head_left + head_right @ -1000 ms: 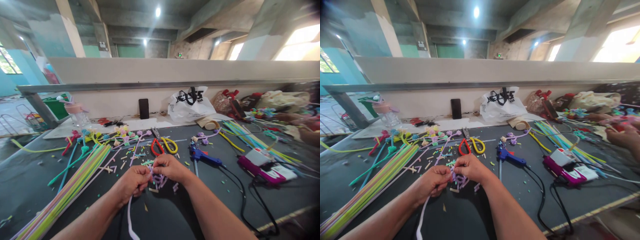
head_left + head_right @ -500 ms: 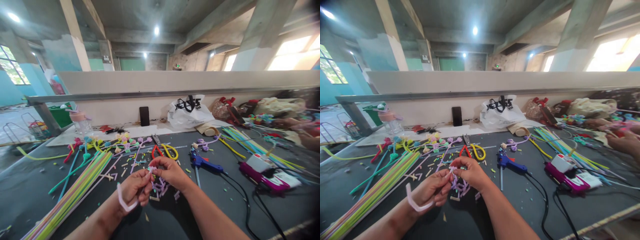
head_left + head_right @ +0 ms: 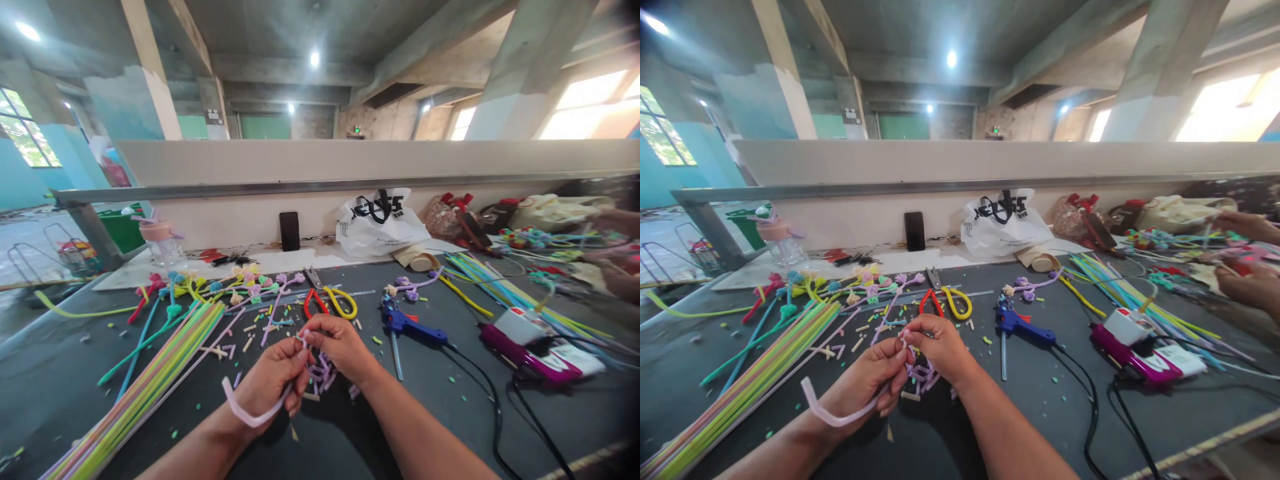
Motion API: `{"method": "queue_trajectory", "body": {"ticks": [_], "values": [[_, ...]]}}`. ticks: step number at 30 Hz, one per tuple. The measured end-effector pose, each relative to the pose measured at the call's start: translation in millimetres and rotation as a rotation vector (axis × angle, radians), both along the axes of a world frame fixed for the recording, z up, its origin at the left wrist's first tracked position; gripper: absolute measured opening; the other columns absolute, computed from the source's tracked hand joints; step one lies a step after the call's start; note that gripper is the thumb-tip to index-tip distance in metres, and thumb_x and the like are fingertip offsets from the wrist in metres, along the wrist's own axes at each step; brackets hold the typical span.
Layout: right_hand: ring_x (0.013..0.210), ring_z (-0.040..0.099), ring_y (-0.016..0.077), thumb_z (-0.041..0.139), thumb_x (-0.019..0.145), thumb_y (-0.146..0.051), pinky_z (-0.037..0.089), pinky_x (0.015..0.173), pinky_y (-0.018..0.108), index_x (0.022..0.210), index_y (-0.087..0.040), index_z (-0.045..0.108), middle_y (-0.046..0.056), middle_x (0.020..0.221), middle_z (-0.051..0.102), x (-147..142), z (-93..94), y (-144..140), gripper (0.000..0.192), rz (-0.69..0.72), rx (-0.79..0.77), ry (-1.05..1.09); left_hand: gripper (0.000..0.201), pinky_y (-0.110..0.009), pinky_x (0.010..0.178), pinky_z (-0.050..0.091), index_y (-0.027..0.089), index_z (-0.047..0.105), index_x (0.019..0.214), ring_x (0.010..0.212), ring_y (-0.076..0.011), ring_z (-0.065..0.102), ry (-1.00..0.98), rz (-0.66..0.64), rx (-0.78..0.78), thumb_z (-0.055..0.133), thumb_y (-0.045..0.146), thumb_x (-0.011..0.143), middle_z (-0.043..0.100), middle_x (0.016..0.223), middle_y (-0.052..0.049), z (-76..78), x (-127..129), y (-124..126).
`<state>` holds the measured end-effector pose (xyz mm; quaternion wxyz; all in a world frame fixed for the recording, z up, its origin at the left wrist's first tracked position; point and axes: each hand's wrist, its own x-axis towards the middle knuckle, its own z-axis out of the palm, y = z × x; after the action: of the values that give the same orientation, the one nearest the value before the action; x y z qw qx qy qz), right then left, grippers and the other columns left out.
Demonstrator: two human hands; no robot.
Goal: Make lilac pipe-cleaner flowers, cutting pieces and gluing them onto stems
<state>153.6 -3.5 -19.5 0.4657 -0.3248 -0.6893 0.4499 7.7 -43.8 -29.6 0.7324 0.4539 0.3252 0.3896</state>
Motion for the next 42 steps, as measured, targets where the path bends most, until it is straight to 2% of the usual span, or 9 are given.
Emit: {"method": "queue_trajectory", "body": {"ticks": [4, 7, 11, 16, 19, 22, 29, 36, 42], "values": [[0.053, 0.045, 0.0095, 0.064, 0.069, -0.035, 0.036, 0.054, 0.022, 0.063, -0.016, 0.058, -0.003, 0.056, 0.052, -6, -3.2, 0, 0.020, -0.006, -0.187, 0.112, 0.026, -0.018, 0.033, 0.024, 0.019, 0.044, 0.066, 0.030, -0.0054, 0.031, 0.345, 0.168, 0.187, 0.045, 0.041, 0.080, 0.042, 0.045, 0.007, 1.0, 3, -3], [0.050, 0.042, 0.0081, 0.066, 0.065, -0.037, 0.034, 0.053, 0.022, 0.060, -0.016, 0.056, -0.004, 0.054, 0.051, -10, -7.6, 1, 0.024, -0.005, -0.286, 0.201, 0.031, -0.019, 0.044, 0.029, 0.018, 0.043, 0.056, 0.043, -0.0065, 0.037, 0.665, 0.326, 0.515, 0.045, 0.037, 0.081, 0.040, 0.050, 0.005, 2.4, 0, -5], [0.050, 0.043, 0.0076, 0.070, 0.061, -0.034, 0.034, 0.054, 0.021, 0.059, -0.015, 0.057, -0.003, 0.054, 0.055, -12, -10.5, 2, 0.024, 0.019, -0.402, 0.336, 0.023, -0.020, 0.054, 0.031, 0.019, 0.048, 0.063, 0.054, -0.0092, 0.039, 0.825, 0.380, 0.792, 0.042, 0.029, 0.083, 0.043, 0.057, 0.003, -3.7, -2, -4], [0.057, 0.050, 0.0098, 0.073, 0.060, -0.032, 0.037, 0.060, 0.024, 0.065, -0.014, 0.063, -0.002, 0.061, 0.061, -9, -4.9, -1, 0.021, 0.106, -0.433, 0.350, 0.017, -0.020, 0.050, 0.035, 0.019, 0.049, 0.072, 0.049, -0.0088, 0.044, 0.658, 0.361, 0.543, 0.043, 0.031, 0.082, 0.047, 0.057, 0.004, -9.9, -1, 2], [0.062, 0.052, 0.0112, 0.073, 0.060, -0.032, 0.038, 0.063, 0.025, 0.065, -0.014, 0.063, -0.001, 0.065, 0.062, -9, -3.1, -1, 0.021, 0.111, -0.413, 0.339, 0.015, -0.021, 0.050, 0.039, 0.018, 0.048, 0.085, 0.048, -0.0090, 0.048, 0.450, 0.336, 0.380, 0.050, 0.031, 0.077, 0.052, 0.063, 0.004, -5.1, 1, 5], [0.059, 0.050, 0.0106, 0.073, 0.060, -0.032, 0.036, 0.061, 0.024, 0.064, -0.014, 0.062, -0.002, 0.062, 0.060, -11, -4.3, -1, 0.022, 0.104, -0.401, 0.305, 0.018, -0.020, 0.044, 0.036, 0.017, 0.048, 0.081, 0.042, -0.0069, 0.042, 0.373, 0.357, 0.313, 0.052, 0.033, 0.075, 0.049, 0.059, 0.006, -0.1, 3, 6], [0.052, 0.039, 0.0079, 0.069, 0.063, -0.038, 0.028, 0.054, 0.022, 0.061, -0.014, 0.056, -0.005, 0.054, 0.049, -14, -8.3, 0, 0.027, 0.062, -0.399, 0.226, 0.029, -0.020, 0.050, 0.031, 0.016, 0.049, 0.056, 0.050, -0.0078, 0.040, 0.725, 0.481, 0.497, 0.049, 0.034, 0.077, 0.045, 0.051, 0.004, -0.6, 1, 5], [0.049, 0.032, 0.0074, 0.068, 0.063, -0.039, 0.024, 0.049, 0.022, 0.058, -0.016, 0.049, -0.007, 0.051, 0.041, -17, -17.4, 3, 0.030, -0.022, -0.395, 0.174, 0.029, -0.020, 0.052, 0.027, 0.016, 0.043, 0.055, 0.052, -0.0073, 0.037, 0.930, 0.484, 0.777, 0.043, 0.028, 0.082, 0.042, 0.054, 0.004, -2.6, -4, 6], [0.054, 0.041, 0.0086, 0.068, 0.065, -0.034, 0.031, 0.053, 0.022, 0.063, -0.016, 0.054, -0.005, 0.056, 0.049, -15, -12.2, 0, 0.024, 0.054, -0.443, 0.276, 0.028, -0.020, 0.048, 0.028, 0.016, 0.049, 0.055, 0.048, -0.0073, 0.037, 0.786, 0.462, 0.531, 0.046, 0.030, 0.078, 0.040, 0.048, 0.005, 2.9, -1, 7]]}}
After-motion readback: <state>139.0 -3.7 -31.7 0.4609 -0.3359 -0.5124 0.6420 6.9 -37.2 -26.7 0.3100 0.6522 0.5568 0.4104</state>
